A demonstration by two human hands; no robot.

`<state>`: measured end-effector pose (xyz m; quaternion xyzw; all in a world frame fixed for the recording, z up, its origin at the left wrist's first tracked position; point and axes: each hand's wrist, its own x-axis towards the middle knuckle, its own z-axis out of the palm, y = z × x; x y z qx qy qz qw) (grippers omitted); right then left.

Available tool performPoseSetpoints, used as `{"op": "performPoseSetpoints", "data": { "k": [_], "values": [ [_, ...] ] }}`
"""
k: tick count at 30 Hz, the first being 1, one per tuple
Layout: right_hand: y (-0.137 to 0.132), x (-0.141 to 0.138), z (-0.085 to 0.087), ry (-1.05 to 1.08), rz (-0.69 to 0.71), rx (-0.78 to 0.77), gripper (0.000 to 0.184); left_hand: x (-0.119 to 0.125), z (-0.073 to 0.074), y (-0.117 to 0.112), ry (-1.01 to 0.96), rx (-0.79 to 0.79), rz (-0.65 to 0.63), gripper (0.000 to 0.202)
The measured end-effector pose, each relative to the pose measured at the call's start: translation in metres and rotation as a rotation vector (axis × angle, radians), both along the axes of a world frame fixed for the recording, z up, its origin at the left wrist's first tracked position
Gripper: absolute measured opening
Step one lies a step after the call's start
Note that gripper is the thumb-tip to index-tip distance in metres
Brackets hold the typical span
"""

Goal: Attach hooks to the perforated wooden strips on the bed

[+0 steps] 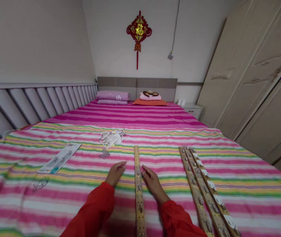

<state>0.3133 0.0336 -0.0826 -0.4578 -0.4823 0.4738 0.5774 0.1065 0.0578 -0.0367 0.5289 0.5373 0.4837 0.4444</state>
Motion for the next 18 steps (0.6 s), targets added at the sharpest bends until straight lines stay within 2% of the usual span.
{"op": "performPoseSetpoints", "data": {
  "k": [2,5,7,10,14,18],
  "values": [
    [0.001,0.000,-0.003,0.057,0.010,-0.050,0.048,-0.031,0.001,0.010,0.085,0.089,0.172,0.030],
    [0.002,0.000,-0.005,0.119,0.009,-0.102,0.050,-0.072,0.000,0.024,0.310,0.171,0.409,0.022],
    [0.003,0.000,-0.004,0.146,-0.003,-0.116,0.050,-0.090,0.000,0.031,0.425,0.219,0.479,0.024],
    [0.002,0.000,0.000,0.159,-0.008,-0.125,0.048,-0.101,0.000,0.039,0.537,0.251,0.468,0.025],
    [0.000,0.000,0.006,0.159,0.000,-0.129,0.045,-0.101,0.003,0.049,0.604,0.302,0.429,0.019],
    [-0.001,0.000,0.008,0.174,-0.004,-0.130,0.045,-0.101,0.012,0.048,0.567,0.233,0.442,0.014]
  ]
}}
